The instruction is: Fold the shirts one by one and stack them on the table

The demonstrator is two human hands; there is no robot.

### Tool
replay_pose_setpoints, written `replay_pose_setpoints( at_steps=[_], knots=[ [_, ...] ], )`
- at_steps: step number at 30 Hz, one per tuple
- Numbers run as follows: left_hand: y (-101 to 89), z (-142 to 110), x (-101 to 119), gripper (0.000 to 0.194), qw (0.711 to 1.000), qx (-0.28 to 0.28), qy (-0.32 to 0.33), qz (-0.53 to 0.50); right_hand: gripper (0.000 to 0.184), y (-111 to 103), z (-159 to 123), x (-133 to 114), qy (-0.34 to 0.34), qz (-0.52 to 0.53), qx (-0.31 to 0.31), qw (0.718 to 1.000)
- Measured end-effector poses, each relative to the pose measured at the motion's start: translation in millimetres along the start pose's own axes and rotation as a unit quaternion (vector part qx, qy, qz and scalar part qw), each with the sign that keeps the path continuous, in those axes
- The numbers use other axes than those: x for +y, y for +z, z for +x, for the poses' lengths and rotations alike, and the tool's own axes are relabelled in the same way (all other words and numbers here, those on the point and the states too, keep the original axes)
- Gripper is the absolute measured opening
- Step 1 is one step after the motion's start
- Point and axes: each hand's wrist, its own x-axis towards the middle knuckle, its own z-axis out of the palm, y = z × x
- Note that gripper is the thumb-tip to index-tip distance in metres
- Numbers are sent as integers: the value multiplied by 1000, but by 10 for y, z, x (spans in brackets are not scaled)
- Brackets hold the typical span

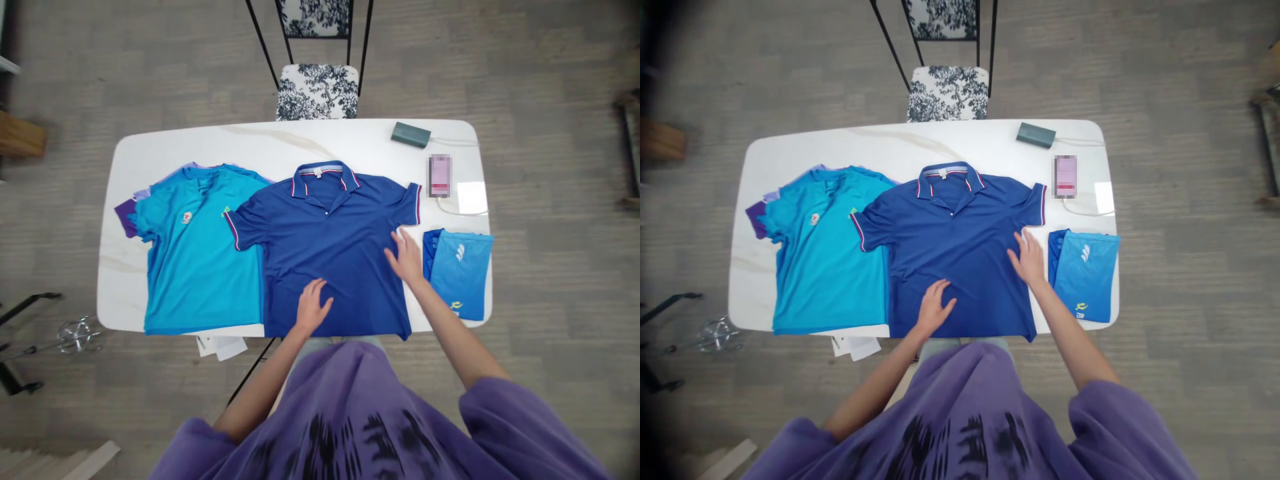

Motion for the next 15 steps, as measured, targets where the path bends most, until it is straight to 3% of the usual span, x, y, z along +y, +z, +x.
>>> replay_pose_setpoints(
  at_steps=[3, 5, 7, 10, 12, 15],
  knots=[
    [-451, 58, -700, 83, 992, 114, -6, 61, 76, 408, -1036, -317, 51, 31, -74, 995],
    [-613, 91, -1028, 98, 989, 117, 2, 91, 79, 588, -1471, -436, 90, 44, -82, 992],
    [-722, 119, -1234, 107, 989, 96, 10, 108, 80, 680, -1693, -536, 124, 51, -70, 988],
    [-981, 202, -1424, 99, 992, 88, 17, 93, 80, 733, -1803, -781, 165, 49, -33, 985],
    [-1321, 333, -1568, 91, 990, 124, 1, 63, 79, 795, -1864, -1067, 188, 42, -1, 981],
    [-2069, 677, -1880, 87, 977, 208, -45, 30, 74, 1032, -2041, -1700, 220, 50, 18, 974]
  ],
)
